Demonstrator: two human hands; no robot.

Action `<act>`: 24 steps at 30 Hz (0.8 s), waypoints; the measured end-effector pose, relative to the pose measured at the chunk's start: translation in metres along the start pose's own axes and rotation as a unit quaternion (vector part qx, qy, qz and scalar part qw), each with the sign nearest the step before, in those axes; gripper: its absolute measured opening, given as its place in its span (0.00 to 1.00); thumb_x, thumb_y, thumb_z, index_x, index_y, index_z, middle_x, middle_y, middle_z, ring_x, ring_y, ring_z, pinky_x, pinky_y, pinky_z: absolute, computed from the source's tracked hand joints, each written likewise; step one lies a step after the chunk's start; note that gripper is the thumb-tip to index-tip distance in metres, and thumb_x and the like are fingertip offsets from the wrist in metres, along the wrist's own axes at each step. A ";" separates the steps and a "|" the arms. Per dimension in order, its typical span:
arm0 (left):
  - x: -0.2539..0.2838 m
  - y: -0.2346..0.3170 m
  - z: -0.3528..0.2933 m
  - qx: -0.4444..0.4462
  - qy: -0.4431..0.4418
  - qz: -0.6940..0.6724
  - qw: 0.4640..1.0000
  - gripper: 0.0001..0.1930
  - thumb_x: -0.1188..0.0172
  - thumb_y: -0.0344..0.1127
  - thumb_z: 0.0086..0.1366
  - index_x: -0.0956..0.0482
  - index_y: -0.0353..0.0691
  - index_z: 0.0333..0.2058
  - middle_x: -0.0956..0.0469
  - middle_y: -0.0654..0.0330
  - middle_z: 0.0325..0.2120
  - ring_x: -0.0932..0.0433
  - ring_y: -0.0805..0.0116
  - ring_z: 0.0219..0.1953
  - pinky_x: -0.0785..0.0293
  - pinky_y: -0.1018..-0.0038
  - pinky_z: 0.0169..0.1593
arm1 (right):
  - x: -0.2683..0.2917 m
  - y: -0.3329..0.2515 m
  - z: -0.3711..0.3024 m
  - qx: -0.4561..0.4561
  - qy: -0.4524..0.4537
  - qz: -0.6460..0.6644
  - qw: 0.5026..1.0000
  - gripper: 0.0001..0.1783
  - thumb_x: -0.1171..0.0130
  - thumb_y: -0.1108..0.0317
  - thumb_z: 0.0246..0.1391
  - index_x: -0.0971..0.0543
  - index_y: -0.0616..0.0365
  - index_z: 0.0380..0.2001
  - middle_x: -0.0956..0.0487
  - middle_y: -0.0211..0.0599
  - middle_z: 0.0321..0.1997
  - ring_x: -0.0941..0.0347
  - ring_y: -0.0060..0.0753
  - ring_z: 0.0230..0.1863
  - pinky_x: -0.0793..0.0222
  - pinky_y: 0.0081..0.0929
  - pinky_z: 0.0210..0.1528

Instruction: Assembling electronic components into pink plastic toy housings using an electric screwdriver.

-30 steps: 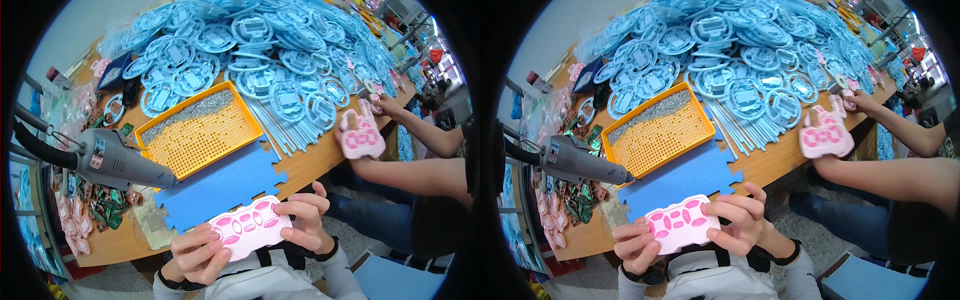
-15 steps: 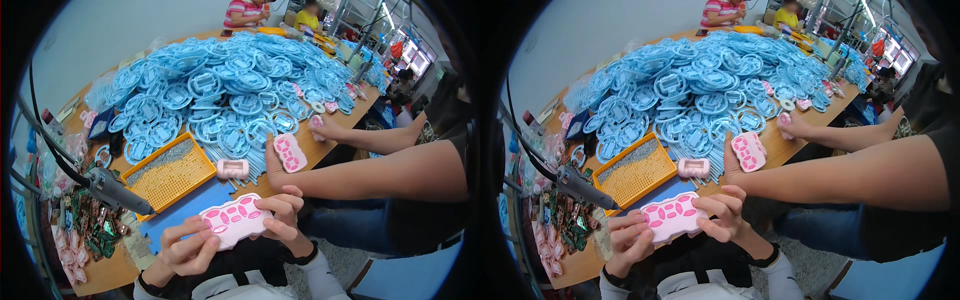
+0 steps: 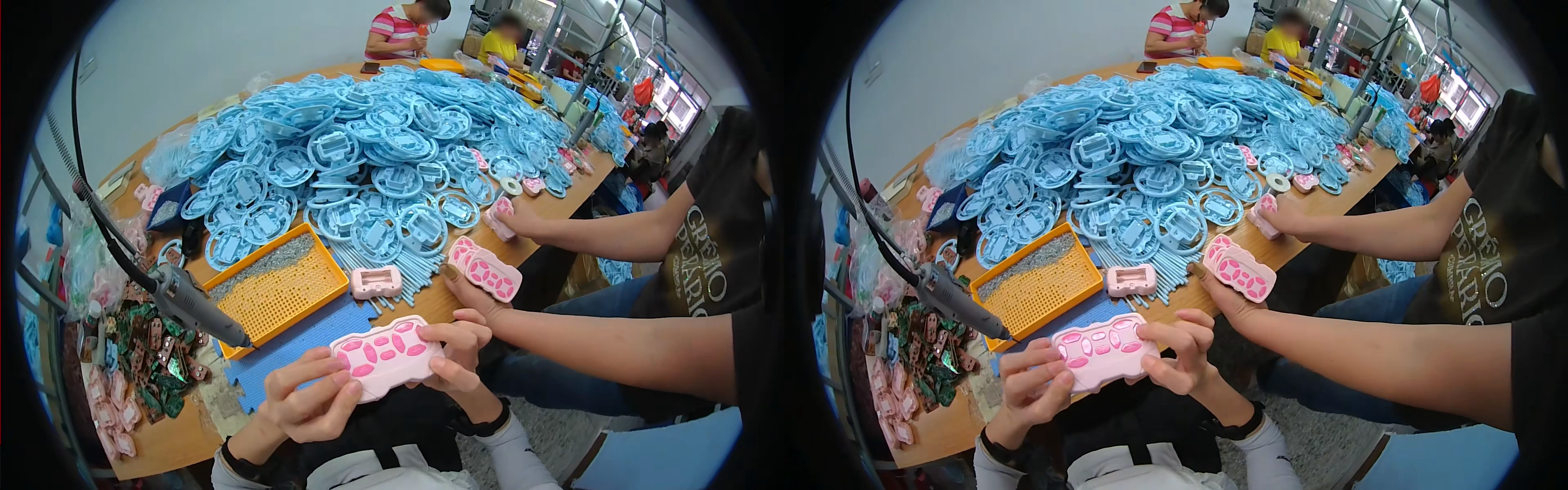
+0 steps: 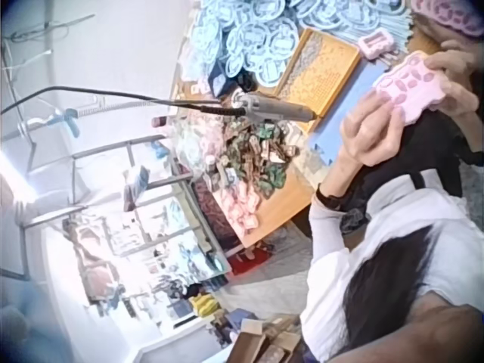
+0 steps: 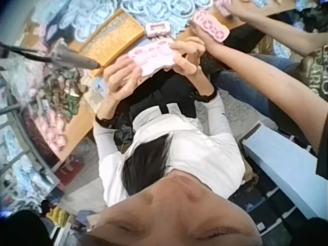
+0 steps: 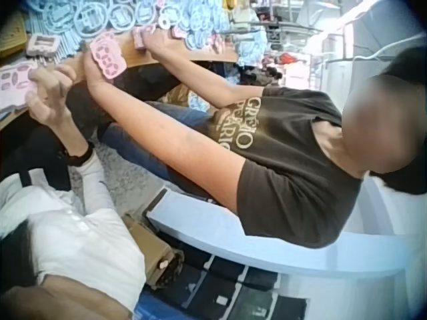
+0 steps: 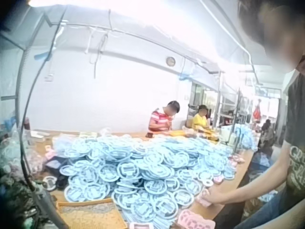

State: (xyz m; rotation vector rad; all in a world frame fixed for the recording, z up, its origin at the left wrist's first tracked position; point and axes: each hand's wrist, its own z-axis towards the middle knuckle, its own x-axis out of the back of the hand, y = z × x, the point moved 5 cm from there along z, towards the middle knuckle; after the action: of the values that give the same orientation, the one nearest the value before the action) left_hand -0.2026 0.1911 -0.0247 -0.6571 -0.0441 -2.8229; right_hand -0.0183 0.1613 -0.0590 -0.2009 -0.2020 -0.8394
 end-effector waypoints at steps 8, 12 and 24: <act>0.008 0.010 -0.001 -0.013 -0.030 0.064 0.997 0.11 0.34 0.33 0.51 0.23 0.51 0.35 0.26 0.69 0.36 0.28 0.75 0.39 0.25 0.73 0.45 | -0.001 -0.003 -0.006 0.024 0.026 -0.039 0.999 0.18 0.41 0.54 0.53 0.38 0.43 0.38 0.23 0.32 0.40 0.38 0.29 0.37 0.42 0.34 0.45; 0.007 0.007 -0.004 -0.001 -0.019 0.069 0.997 0.12 0.33 0.34 0.51 0.23 0.51 0.36 0.26 0.69 0.36 0.29 0.75 0.39 0.25 0.73 0.44 | -0.003 -0.006 -0.007 0.022 0.017 -0.028 0.999 0.18 0.41 0.54 0.53 0.38 0.44 0.38 0.23 0.31 0.40 0.38 0.28 0.36 0.42 0.33 0.44; 0.013 0.008 -0.017 -0.024 -0.010 0.080 0.996 0.11 0.35 0.34 0.52 0.23 0.54 0.36 0.28 0.71 0.36 0.29 0.77 0.38 0.32 0.81 0.38 | -0.015 -0.005 -0.005 0.044 0.035 -0.033 0.998 0.15 0.44 0.65 0.52 0.39 0.43 0.38 0.22 0.29 0.40 0.36 0.27 0.37 0.41 0.34 0.46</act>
State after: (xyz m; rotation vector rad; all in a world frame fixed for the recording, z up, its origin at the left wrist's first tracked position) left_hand -0.2195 0.1789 -0.0349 -0.6686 0.0700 -2.6703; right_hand -0.0311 0.1679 -0.0675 -0.0828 -0.1807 -0.8999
